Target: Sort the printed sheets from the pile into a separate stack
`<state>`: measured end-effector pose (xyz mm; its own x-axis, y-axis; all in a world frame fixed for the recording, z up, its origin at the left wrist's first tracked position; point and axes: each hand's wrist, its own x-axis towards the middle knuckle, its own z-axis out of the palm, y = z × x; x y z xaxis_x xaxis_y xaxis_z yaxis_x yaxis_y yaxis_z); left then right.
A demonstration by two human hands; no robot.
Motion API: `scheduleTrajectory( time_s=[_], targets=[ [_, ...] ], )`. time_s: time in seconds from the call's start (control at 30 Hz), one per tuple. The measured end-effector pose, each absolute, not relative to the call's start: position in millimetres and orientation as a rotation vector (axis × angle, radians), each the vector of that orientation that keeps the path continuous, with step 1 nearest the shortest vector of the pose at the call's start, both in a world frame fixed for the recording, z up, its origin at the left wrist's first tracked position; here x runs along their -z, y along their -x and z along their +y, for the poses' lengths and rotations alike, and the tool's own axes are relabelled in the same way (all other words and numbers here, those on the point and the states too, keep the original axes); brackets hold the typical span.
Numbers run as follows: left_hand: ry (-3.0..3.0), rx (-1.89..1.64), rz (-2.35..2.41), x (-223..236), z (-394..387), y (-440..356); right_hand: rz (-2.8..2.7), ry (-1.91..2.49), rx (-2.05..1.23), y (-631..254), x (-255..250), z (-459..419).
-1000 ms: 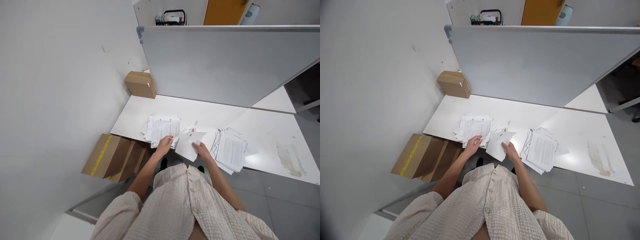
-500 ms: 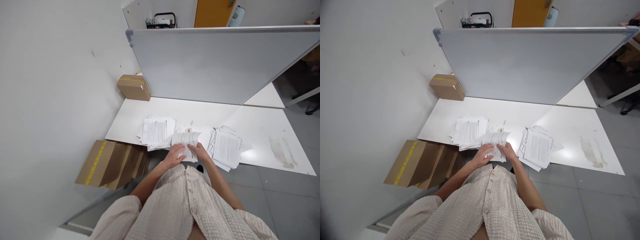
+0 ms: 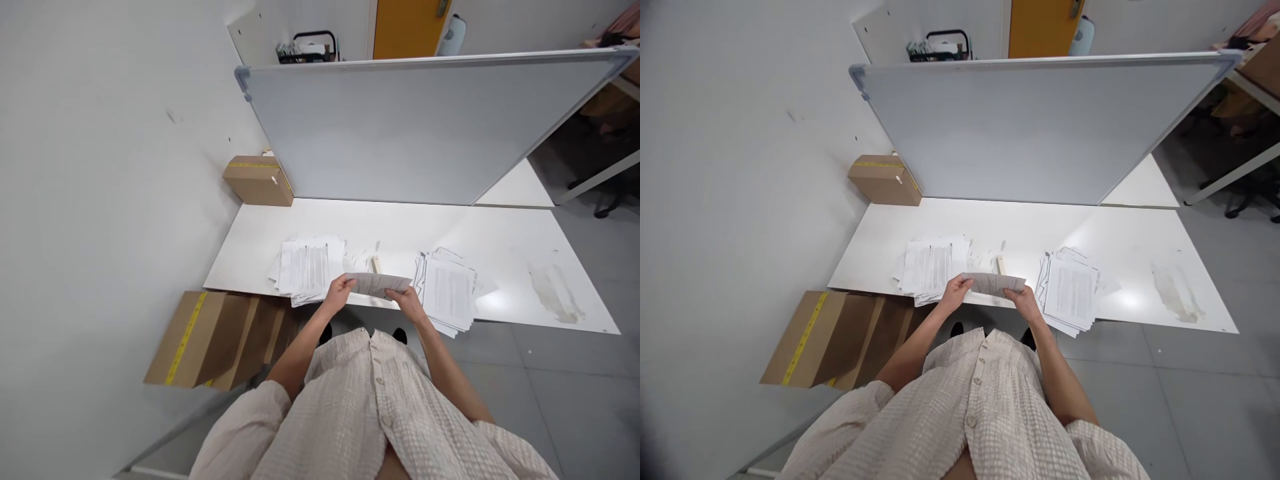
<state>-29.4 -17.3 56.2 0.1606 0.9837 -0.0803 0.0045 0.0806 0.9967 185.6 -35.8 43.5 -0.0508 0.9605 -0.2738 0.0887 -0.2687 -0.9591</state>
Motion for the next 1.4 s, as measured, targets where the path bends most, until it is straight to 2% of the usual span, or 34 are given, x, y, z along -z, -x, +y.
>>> scheduleTrajectory(
  time_s=[0.4, 1.07, 1.4],
  targets=[
    [-1.497, -0.918, 1.188, -28.7, -17.6, 12.7, -1.155, 1.451, -1.332, -189.9, -22.4, -38.8],
    [-1.574, -0.832, 1.276, -32.6, -12.2, 17.5, -1.143, 1.483, -1.348, -189.7, -18.7, -35.1],
    [-1.436, -0.903, 1.207, -34.0, -2.9, 19.2, -0.888, 1.466, -1.382, -184.3, -19.1, -32.5]
  ],
)
